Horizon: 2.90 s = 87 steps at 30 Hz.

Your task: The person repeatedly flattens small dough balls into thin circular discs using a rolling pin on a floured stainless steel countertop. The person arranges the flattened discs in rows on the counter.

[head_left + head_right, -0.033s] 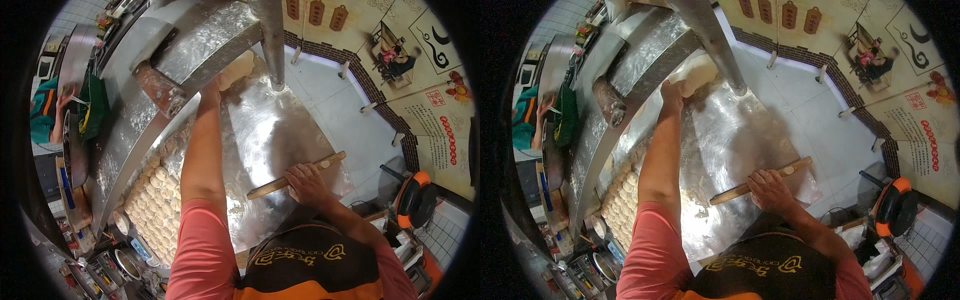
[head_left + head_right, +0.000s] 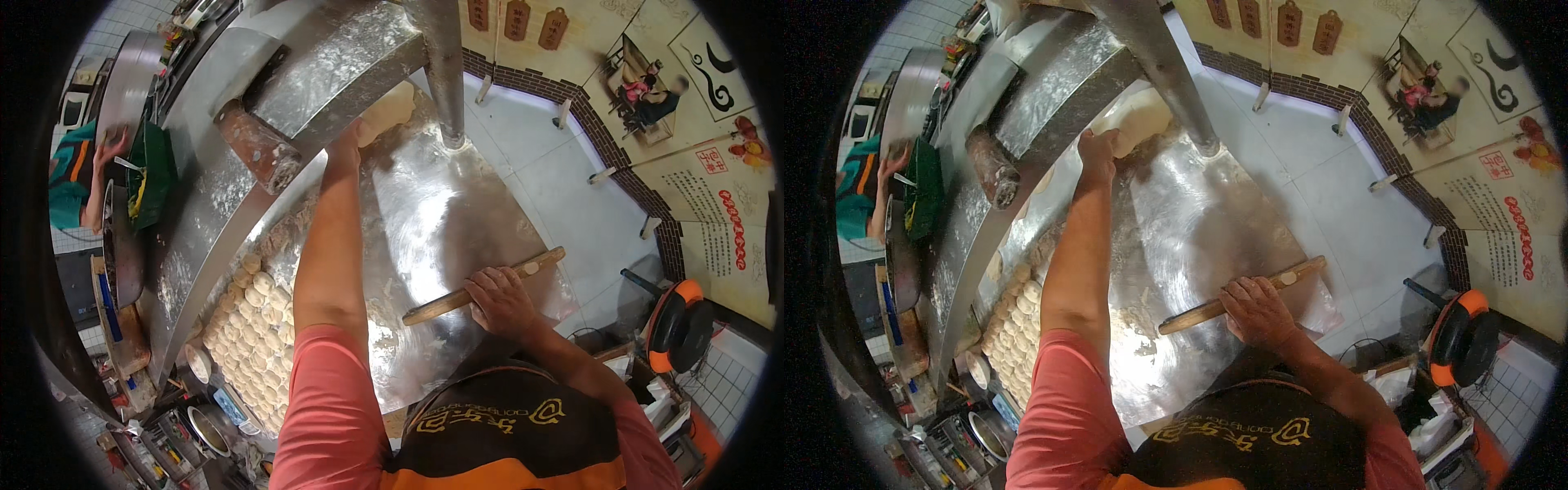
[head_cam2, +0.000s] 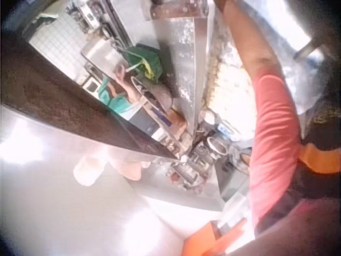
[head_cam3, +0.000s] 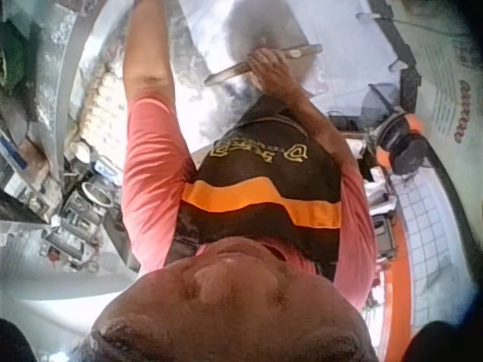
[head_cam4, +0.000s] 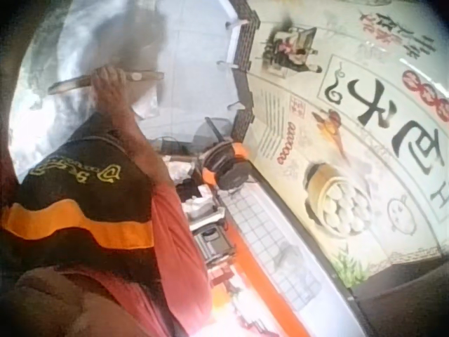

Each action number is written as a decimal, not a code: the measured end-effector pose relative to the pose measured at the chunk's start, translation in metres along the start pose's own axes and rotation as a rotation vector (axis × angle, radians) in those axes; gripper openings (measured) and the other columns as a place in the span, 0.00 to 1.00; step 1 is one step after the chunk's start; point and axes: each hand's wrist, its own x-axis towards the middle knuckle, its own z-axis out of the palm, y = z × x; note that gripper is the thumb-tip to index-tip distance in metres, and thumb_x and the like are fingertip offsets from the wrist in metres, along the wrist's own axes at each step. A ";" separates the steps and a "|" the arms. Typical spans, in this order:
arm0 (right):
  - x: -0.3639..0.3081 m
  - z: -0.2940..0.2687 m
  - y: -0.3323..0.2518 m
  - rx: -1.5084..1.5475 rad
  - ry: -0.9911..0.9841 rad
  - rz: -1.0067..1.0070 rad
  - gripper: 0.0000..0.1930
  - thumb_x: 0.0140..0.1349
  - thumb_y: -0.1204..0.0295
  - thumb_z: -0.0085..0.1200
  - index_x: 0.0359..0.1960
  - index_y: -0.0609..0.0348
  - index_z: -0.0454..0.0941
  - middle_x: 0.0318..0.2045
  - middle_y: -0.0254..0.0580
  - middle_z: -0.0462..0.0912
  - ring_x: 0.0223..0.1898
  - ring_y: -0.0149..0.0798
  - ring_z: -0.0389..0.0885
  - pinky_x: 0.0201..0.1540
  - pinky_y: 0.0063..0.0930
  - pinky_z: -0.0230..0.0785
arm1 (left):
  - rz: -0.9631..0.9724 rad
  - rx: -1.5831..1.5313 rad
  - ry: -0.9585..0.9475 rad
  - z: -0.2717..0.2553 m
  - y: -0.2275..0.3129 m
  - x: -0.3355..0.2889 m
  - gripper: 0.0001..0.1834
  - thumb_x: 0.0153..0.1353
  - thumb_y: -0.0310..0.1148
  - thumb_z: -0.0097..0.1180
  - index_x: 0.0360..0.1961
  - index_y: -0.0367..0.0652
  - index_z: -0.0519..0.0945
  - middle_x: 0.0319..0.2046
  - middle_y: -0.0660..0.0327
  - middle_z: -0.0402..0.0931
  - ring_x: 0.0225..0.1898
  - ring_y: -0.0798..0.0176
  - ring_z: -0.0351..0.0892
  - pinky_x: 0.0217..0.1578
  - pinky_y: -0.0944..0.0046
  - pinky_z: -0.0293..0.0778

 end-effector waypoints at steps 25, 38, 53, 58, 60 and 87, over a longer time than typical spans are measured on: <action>0.000 0.008 -0.006 -0.048 -0.013 0.025 0.22 0.51 0.70 0.52 0.51 0.57 0.70 0.50 0.45 0.72 0.55 0.50 0.66 0.62 0.51 0.50 | 0.239 0.908 0.339 -0.265 0.045 -0.345 0.15 0.50 0.29 0.57 0.41 0.38 0.75 0.39 0.50 0.74 0.44 0.46 0.72 0.46 0.54 0.69; -0.034 0.012 -0.031 -0.221 0.025 0.083 0.23 0.49 0.70 0.51 0.51 0.59 0.72 0.49 0.48 0.74 0.54 0.50 0.68 0.61 0.51 0.51 | 0.134 1.013 0.066 -0.261 0.028 -0.354 0.17 0.51 0.31 0.54 0.44 0.42 0.75 0.43 0.48 0.73 0.43 0.46 0.74 0.43 0.52 0.71; -0.033 0.010 -0.038 -0.211 0.068 0.060 0.22 0.47 0.69 0.52 0.48 0.59 0.72 0.47 0.46 0.73 0.52 0.48 0.69 0.57 0.49 0.54 | 0.142 0.892 0.070 -0.249 -0.002 -0.341 0.21 0.49 0.39 0.61 0.42 0.37 0.75 0.39 0.47 0.75 0.43 0.45 0.74 0.44 0.49 0.70; -0.034 0.018 -0.030 -0.205 0.047 0.127 0.20 0.49 0.70 0.50 0.47 0.60 0.71 0.46 0.51 0.75 0.52 0.53 0.69 0.59 0.50 0.53 | -0.023 0.773 0.021 -0.258 0.022 -0.336 0.19 0.45 0.39 0.60 0.35 0.36 0.74 0.35 0.45 0.74 0.40 0.43 0.73 0.41 0.49 0.70; -0.029 0.010 -0.038 -0.258 -0.015 0.139 0.23 0.48 0.69 0.51 0.49 0.59 0.71 0.50 0.48 0.73 0.53 0.51 0.69 0.60 0.52 0.52 | 0.031 0.837 0.046 -0.266 0.037 -0.336 0.18 0.46 0.35 0.58 0.36 0.36 0.72 0.35 0.43 0.74 0.40 0.41 0.74 0.41 0.48 0.70; -0.027 0.017 -0.030 -0.240 0.049 0.077 0.23 0.49 0.69 0.49 0.50 0.58 0.70 0.51 0.44 0.72 0.57 0.49 0.65 0.62 0.50 0.49 | 0.300 1.047 -0.222 -0.246 -0.013 -0.361 0.09 0.55 0.29 0.50 0.36 0.38 0.74 0.38 0.48 0.72 0.43 0.44 0.72 0.44 0.51 0.68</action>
